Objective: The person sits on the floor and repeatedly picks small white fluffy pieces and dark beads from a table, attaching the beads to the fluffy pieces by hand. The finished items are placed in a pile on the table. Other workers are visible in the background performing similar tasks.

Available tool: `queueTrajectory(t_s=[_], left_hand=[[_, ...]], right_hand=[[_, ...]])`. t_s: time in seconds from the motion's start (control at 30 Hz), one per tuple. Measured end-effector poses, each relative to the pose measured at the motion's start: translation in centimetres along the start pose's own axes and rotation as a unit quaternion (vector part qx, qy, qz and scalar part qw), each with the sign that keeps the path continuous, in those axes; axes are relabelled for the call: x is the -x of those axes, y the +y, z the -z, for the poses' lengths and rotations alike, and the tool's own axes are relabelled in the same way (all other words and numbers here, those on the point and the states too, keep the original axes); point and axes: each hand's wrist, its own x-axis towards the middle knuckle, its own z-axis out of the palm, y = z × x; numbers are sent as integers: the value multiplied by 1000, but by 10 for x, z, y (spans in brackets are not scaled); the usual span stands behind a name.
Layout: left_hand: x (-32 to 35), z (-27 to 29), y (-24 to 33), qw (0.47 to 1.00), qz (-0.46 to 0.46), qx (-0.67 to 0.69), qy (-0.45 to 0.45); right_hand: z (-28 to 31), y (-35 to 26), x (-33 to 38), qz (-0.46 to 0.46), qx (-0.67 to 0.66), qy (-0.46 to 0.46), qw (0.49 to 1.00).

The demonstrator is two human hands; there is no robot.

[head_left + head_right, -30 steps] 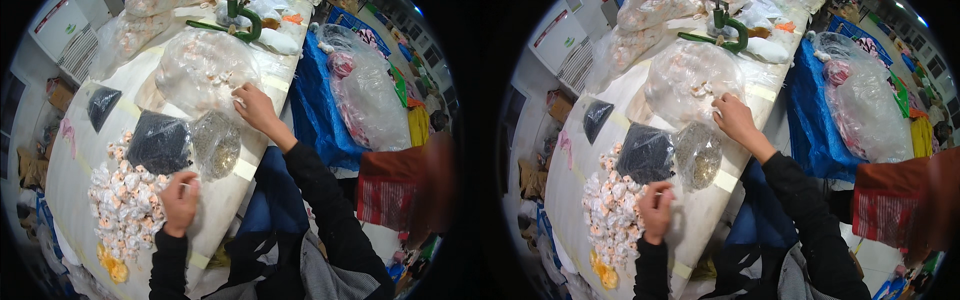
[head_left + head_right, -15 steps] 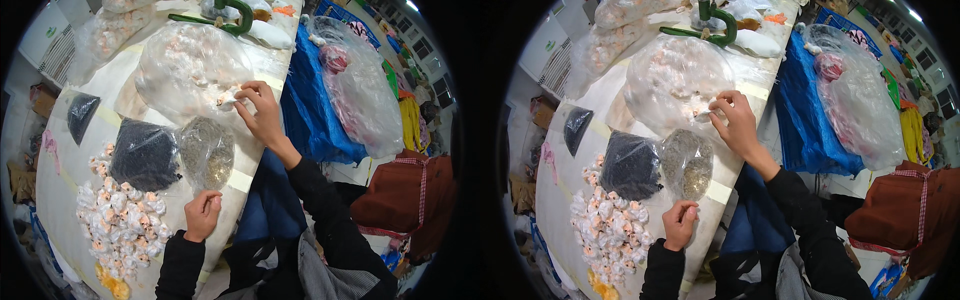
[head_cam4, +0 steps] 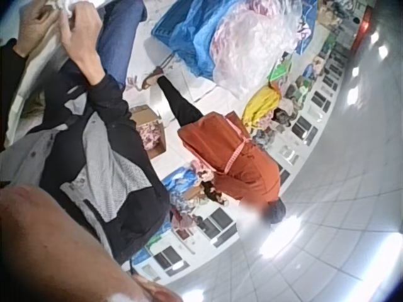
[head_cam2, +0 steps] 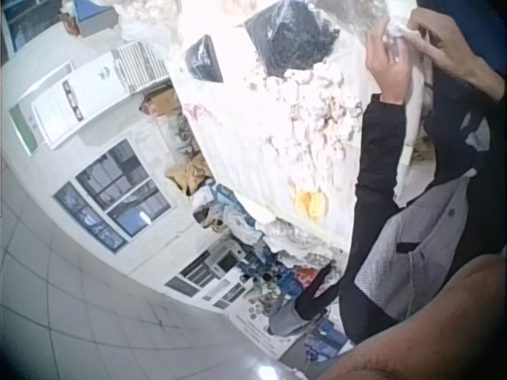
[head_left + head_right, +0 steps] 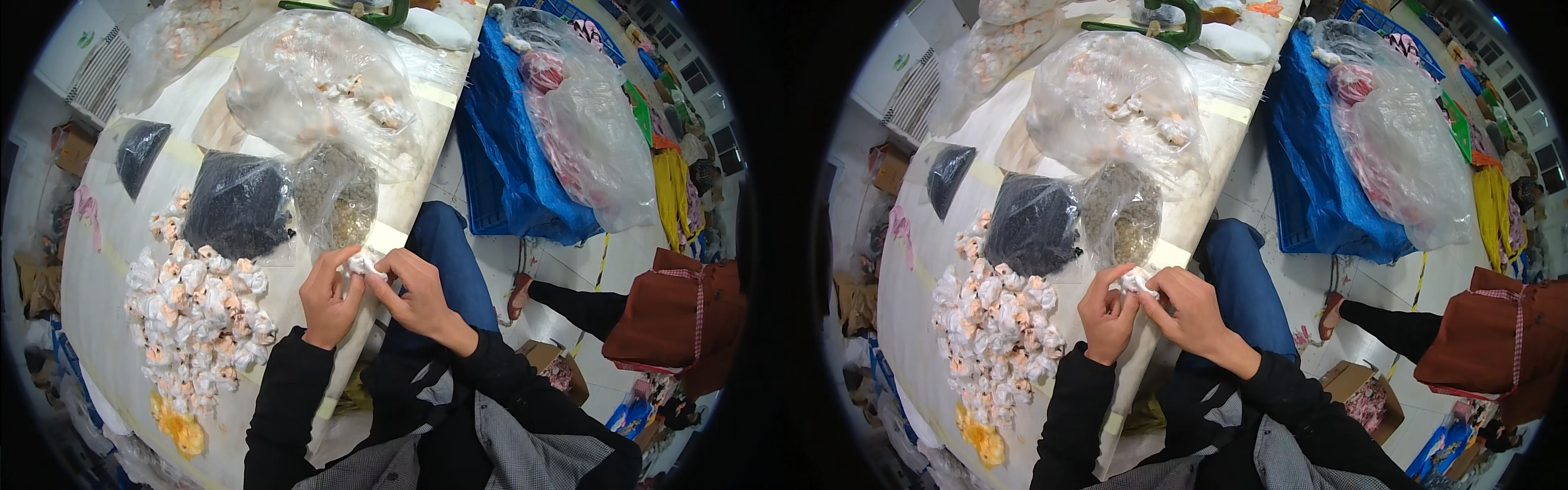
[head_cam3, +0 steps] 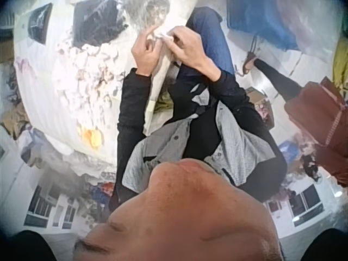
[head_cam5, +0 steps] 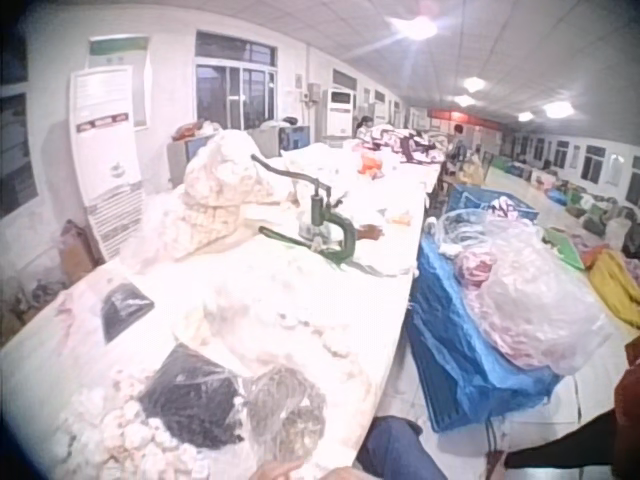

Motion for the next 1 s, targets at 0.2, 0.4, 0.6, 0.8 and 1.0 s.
queueTrajectory(t_s=[0.2,0.4,0.6,0.8,1.0], left_hand=[[4,0,17,999,16,3,-40],[6,-3,11,998,-22,-17,-49],[7,-5,4,999,-18,17,-38],[9,-7,2,950,112,281,-78],[6,-6,5,944,98,296,-105]], right_hand=[[6,-8,14,-90,-45,18,995],[2,-14,25,-6,-5,-6,1000],[4,-15,24,-55,-58,21,997],[4,-16,11,-72,-90,75,991],[6,-9,9,-151,-225,-3,962]])
